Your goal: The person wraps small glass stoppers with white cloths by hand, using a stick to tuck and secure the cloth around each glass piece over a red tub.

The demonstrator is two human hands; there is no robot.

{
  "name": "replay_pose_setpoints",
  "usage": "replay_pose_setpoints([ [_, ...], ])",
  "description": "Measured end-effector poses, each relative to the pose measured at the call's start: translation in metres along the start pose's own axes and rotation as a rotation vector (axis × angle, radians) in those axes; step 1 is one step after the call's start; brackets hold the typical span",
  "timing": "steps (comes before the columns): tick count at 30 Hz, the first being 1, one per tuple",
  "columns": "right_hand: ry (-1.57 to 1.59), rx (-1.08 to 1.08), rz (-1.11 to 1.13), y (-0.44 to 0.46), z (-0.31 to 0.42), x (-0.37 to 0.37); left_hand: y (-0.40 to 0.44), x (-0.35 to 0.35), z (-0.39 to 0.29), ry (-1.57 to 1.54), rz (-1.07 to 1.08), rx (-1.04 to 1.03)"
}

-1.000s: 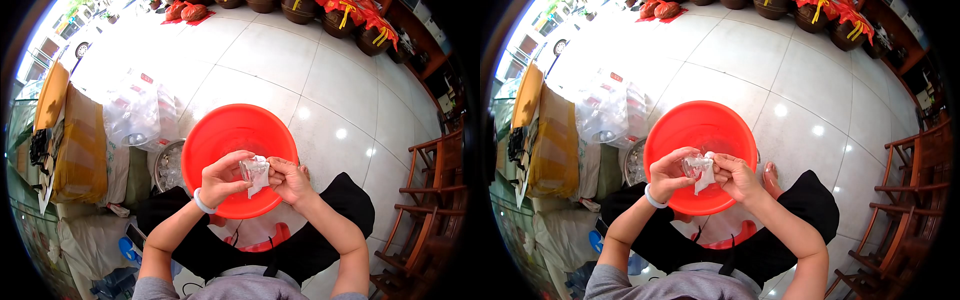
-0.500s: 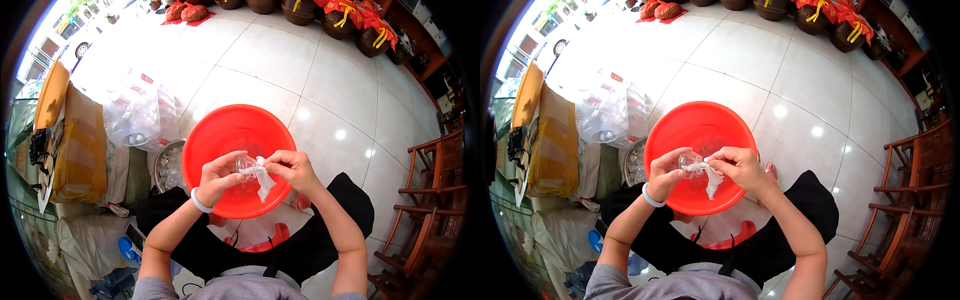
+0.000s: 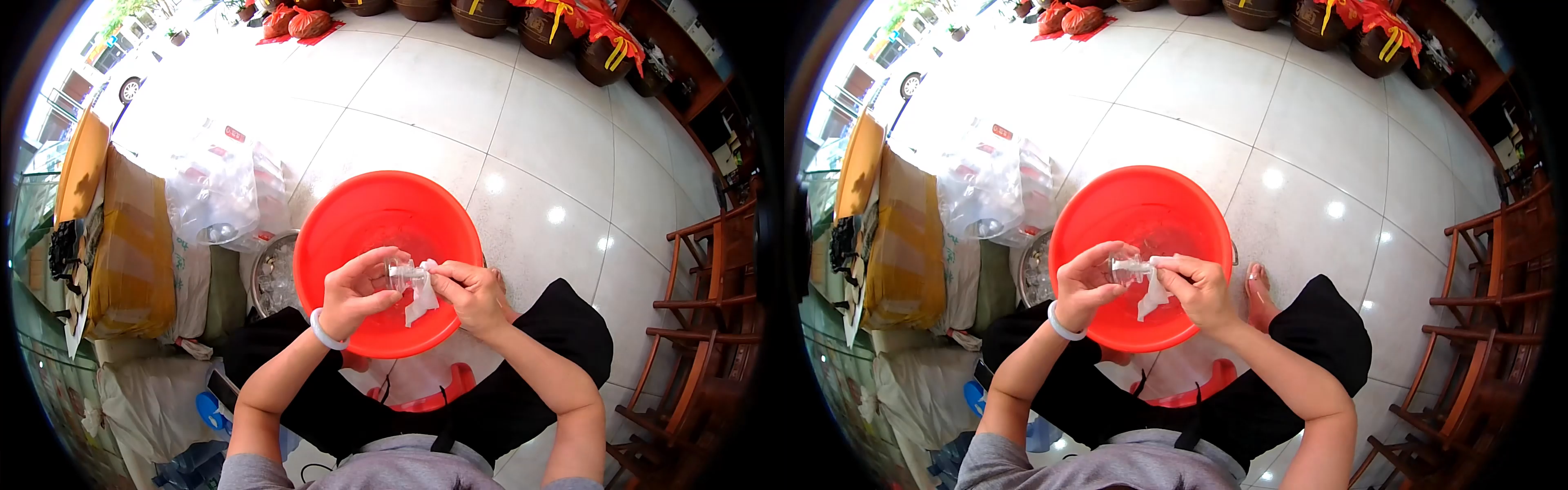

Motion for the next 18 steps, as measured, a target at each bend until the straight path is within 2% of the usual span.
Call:
replay_pose_setpoints([
  [1,0.001,-0.001,0.001,-0.002,-0.007,-0.002,0.0,0.001,0.001,0.001,-0.001,0.001],
  [3,0.397,-0.267,-0.025,-0.007,-0.04,-0.006,0.0,0.002,0.002,0.04,0.021,-0.016],
  [4,0.397,-0.268,-0.024,-0.007,-0.04,-0.007,0.0,0.003,0.003,0.04,0.021,-0.016],
  [6,0.584,-0.405,-0.033,-0.01,-0.047,-0.014,-0.001,0.003,0.005,0.069,0.038,-0.001],
  [10,0.544,-0.389,0.037,-0.004,-0.049,-0.01,0.0,0.005,0.002,0.032,0.028,0.017],
  [12,0.145,-0.087,0.182,0.004,-0.02,-0.008,0.001,0.004,-0.002,0.01,0.03,0.031],
  [16,-0.088,0.081,0.234,0.005,0.008,-0.006,0.002,0.006,-0.002,-0.022,0.032,0.086],
  [18,-0.252,0.335,0.259,0.002,0.024,-0.009,0.002,0.005,0.0,-0.057,0.053,0.094],
])
Point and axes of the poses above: each hand's wrist, its own y-axis towards the middle knuckle, its own x-axis out of the back of the hand, z = x × y, the point moved 8 cm from there along y, towards the middle knuckle, and after that the axes turned 2 degrees about z, right-handed, at the moved point
